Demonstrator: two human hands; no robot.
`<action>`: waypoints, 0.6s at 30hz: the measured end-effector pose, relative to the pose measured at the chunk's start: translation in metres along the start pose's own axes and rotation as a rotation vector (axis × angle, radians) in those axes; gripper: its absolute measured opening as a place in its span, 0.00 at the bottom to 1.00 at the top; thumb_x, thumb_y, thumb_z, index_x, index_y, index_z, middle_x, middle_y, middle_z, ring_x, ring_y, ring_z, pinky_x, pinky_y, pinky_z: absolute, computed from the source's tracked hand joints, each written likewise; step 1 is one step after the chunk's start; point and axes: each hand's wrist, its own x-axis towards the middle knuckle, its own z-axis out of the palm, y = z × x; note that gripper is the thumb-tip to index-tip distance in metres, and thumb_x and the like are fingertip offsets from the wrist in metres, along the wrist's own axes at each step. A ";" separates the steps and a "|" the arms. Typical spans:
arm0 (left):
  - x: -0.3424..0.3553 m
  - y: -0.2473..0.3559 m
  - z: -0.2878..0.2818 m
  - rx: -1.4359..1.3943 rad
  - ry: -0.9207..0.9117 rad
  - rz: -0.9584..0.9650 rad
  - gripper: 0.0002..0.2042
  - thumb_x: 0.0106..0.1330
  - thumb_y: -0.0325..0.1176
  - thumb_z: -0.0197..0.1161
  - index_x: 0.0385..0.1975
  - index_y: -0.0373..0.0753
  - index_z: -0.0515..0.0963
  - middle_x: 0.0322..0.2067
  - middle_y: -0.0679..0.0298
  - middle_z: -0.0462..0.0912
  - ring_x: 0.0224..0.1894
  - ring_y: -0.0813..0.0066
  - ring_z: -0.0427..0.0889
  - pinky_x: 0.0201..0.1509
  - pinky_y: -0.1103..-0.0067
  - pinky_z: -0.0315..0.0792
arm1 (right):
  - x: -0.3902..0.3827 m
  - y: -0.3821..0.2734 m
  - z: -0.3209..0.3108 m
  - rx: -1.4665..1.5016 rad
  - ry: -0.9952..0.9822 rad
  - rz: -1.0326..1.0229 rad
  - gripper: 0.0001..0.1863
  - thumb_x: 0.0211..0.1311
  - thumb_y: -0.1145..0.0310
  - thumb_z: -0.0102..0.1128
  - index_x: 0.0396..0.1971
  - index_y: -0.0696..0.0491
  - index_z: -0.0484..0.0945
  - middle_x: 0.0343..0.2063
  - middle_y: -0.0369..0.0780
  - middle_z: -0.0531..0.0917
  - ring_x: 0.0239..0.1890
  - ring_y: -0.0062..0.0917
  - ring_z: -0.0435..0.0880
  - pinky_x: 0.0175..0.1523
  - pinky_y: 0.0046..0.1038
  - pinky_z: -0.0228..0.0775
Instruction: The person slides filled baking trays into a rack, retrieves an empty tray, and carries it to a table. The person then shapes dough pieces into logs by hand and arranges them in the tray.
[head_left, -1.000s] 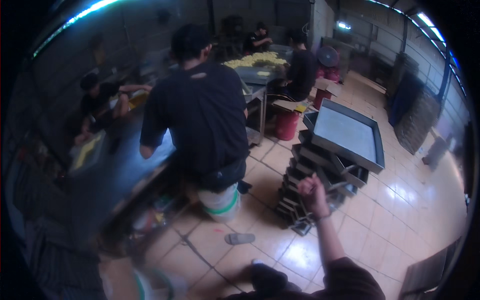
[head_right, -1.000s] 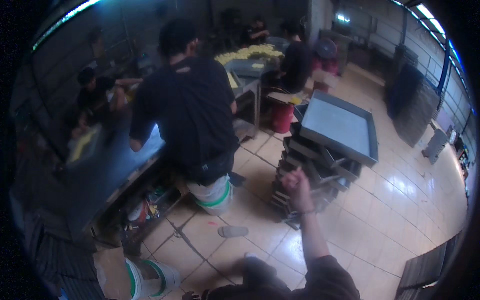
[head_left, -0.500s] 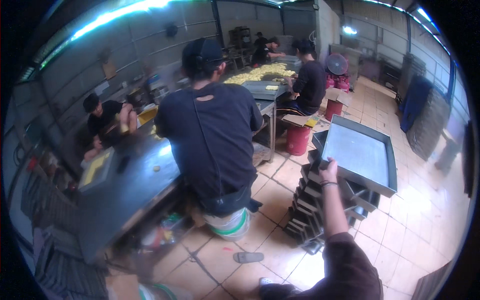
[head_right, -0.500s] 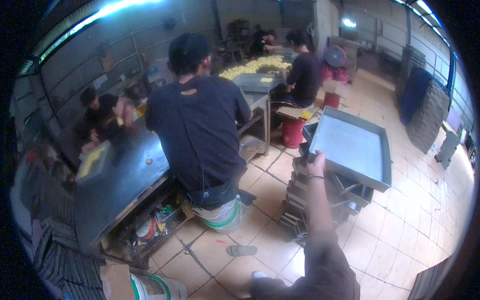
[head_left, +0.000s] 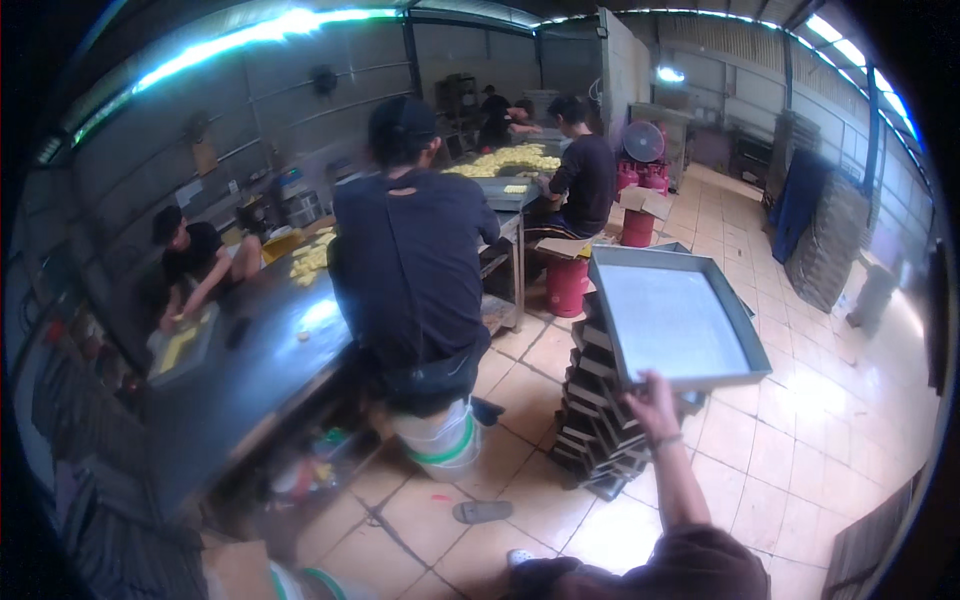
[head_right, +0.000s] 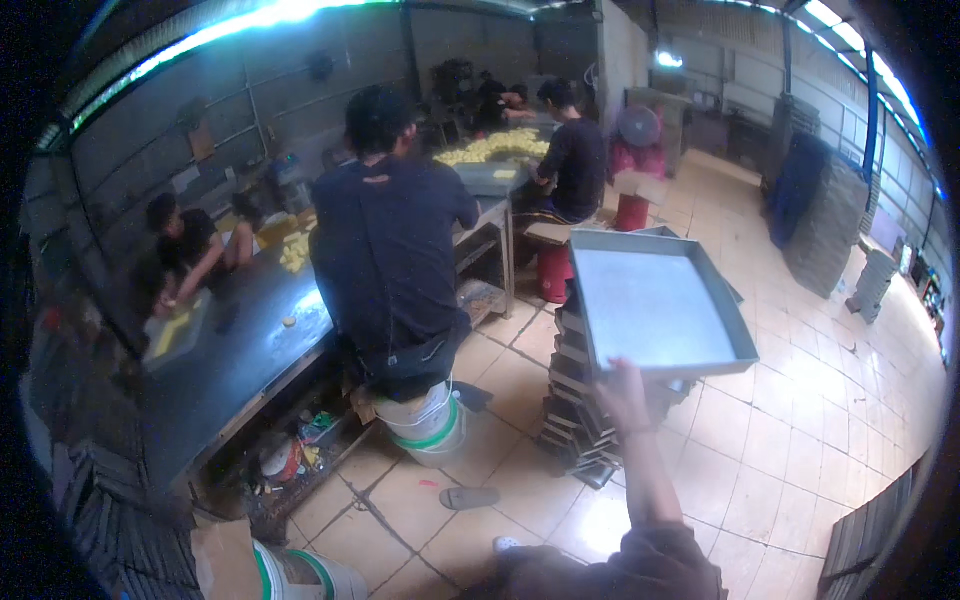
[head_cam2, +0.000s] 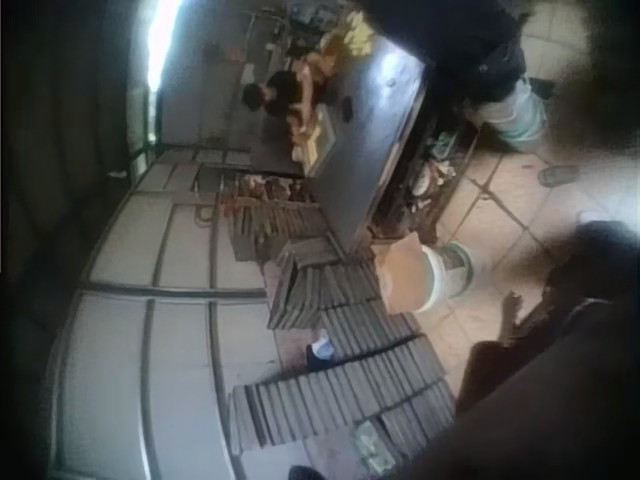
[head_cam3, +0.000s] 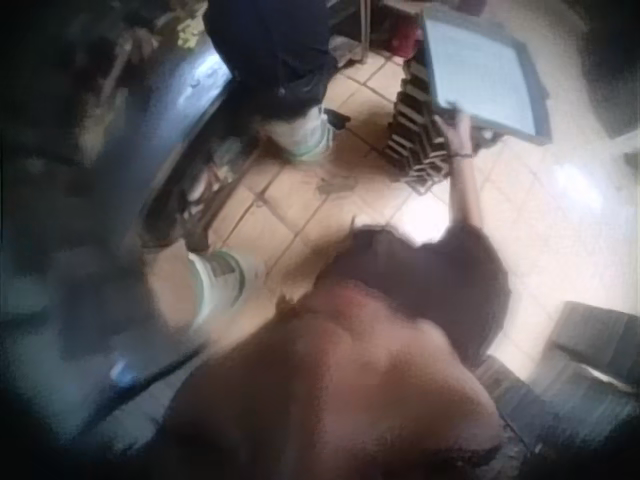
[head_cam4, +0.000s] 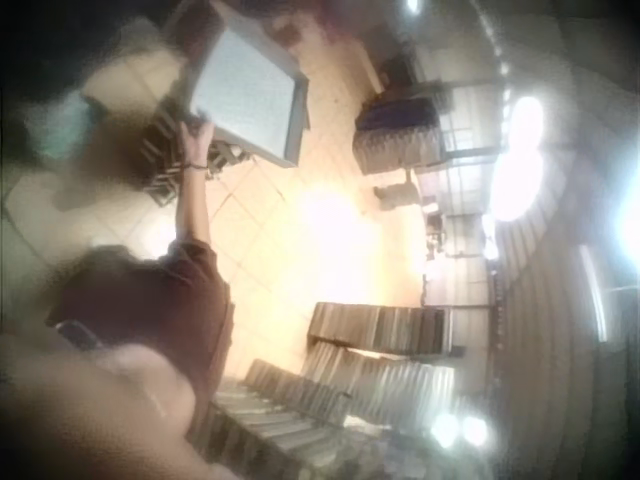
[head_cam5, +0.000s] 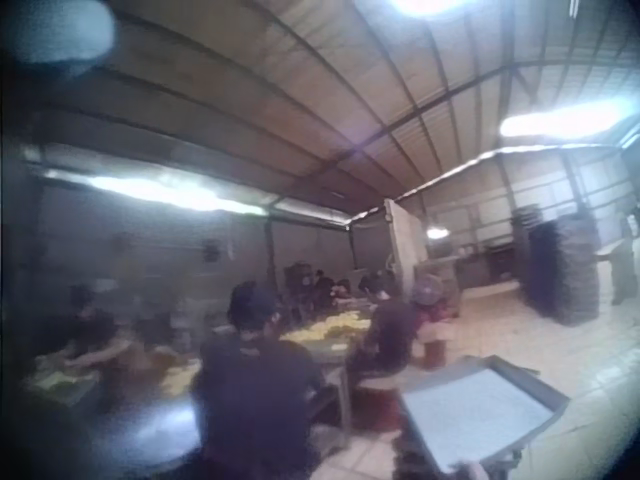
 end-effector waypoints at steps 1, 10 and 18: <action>-0.006 -0.002 0.001 -0.009 -0.009 0.009 0.31 0.67 0.59 0.44 0.58 0.38 0.64 0.43 0.52 0.77 0.43 0.64 0.77 0.47 0.68 0.71 | -0.040 0.007 -0.012 0.088 0.080 0.025 0.18 0.52 0.72 0.58 0.43 0.59 0.67 0.35 0.46 0.72 0.35 0.32 0.75 0.39 0.26 0.75; -0.077 -0.019 0.020 -0.089 -0.057 0.000 0.33 0.68 0.60 0.40 0.60 0.37 0.61 0.46 0.49 0.76 0.47 0.61 0.77 0.51 0.65 0.70 | -0.362 -0.006 -0.029 0.372 0.008 0.521 0.33 0.42 0.77 0.49 0.53 0.73 0.58 0.47 0.58 0.73 0.51 0.51 0.74 0.61 0.49 0.63; -0.213 0.028 0.101 -0.661 -0.522 -0.030 0.40 0.62 0.65 0.43 0.63 0.38 0.53 0.61 0.47 0.59 0.56 0.48 0.69 0.60 0.53 0.62 | -0.453 -0.018 -0.045 -0.031 -0.152 0.844 0.27 0.53 0.76 0.53 0.54 0.66 0.60 0.49 0.49 0.73 0.52 0.40 0.75 0.58 0.44 0.67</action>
